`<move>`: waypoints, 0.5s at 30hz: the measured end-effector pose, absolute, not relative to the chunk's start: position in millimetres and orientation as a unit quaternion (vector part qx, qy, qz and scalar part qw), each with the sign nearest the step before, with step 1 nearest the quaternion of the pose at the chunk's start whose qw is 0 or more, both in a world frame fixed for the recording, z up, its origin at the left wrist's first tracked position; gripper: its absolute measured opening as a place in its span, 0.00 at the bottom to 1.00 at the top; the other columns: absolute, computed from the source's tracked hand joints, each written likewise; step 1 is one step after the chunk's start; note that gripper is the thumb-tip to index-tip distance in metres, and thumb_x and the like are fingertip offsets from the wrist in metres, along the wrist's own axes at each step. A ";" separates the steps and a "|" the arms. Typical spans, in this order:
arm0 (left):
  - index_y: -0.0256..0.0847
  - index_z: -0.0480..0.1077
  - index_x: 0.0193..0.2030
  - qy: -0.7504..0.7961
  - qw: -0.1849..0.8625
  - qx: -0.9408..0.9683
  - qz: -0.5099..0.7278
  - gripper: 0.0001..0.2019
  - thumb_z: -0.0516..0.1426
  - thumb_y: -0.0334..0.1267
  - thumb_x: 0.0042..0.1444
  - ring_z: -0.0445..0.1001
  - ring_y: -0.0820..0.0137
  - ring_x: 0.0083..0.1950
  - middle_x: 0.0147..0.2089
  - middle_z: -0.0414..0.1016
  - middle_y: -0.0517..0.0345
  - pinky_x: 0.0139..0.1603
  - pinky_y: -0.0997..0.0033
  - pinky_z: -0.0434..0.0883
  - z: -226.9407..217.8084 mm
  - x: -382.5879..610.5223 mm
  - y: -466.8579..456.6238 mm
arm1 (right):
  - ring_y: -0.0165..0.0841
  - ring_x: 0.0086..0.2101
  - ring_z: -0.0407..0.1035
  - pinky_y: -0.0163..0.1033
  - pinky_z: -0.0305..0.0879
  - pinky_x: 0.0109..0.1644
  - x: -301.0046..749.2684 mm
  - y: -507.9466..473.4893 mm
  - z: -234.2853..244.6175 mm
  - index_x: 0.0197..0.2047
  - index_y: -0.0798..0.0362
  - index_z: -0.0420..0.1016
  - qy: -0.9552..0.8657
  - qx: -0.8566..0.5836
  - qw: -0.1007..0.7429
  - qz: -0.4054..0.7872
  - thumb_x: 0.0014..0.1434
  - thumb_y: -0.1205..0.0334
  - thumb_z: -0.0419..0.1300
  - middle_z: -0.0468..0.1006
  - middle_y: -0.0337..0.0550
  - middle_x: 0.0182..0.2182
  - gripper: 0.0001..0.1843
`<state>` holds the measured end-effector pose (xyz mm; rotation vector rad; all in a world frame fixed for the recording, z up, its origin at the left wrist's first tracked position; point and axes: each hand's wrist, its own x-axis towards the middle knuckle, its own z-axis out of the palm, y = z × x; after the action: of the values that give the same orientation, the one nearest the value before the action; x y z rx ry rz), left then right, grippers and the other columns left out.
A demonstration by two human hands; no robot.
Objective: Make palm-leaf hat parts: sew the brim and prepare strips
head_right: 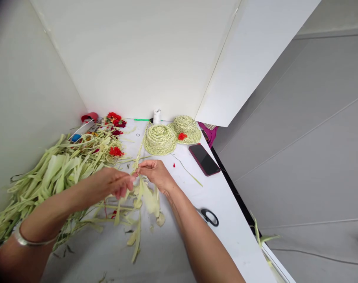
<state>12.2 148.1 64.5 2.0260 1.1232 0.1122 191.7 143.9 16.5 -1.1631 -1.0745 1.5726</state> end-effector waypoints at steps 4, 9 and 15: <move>0.40 0.68 0.38 0.449 0.410 0.773 0.182 0.15 0.55 0.51 0.55 0.71 0.67 0.35 0.34 0.74 0.59 0.35 0.71 0.65 56.1 -0.5 165.7 | 0.19 0.15 0.42 0.33 0.33 0.20 193.9 146.3 13.1 0.32 0.56 0.73 -0.424 -0.455 0.427 0.657 0.40 0.56 0.69 0.78 0.37 0.22 0.17; 0.41 0.64 0.40 0.303 0.590 0.735 0.139 0.10 0.55 0.44 0.57 0.70 0.66 0.41 0.38 0.70 0.58 0.43 0.68 0.67 23.8 4.8 173.1 | 0.20 0.15 0.46 0.33 0.32 0.20 196.2 147.7 8.2 0.32 0.56 0.73 -0.437 -0.445 0.414 0.663 0.41 0.54 0.70 0.76 0.37 0.22 0.19; 0.42 0.64 0.37 0.322 0.604 0.711 0.163 0.10 0.49 0.44 0.62 0.54 0.73 0.28 0.31 0.59 0.63 0.26 0.74 0.56 14.1 3.9 172.6 | 0.21 0.17 0.50 0.32 0.40 0.21 197.4 148.1 3.7 0.33 0.57 0.74 -0.495 -0.450 0.393 0.631 0.44 0.52 0.68 0.76 0.37 0.23 0.18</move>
<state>3.9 172.6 14.1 1.6453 0.7460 0.3767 197.4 148.1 3.7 -1.1410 -1.2560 1.6011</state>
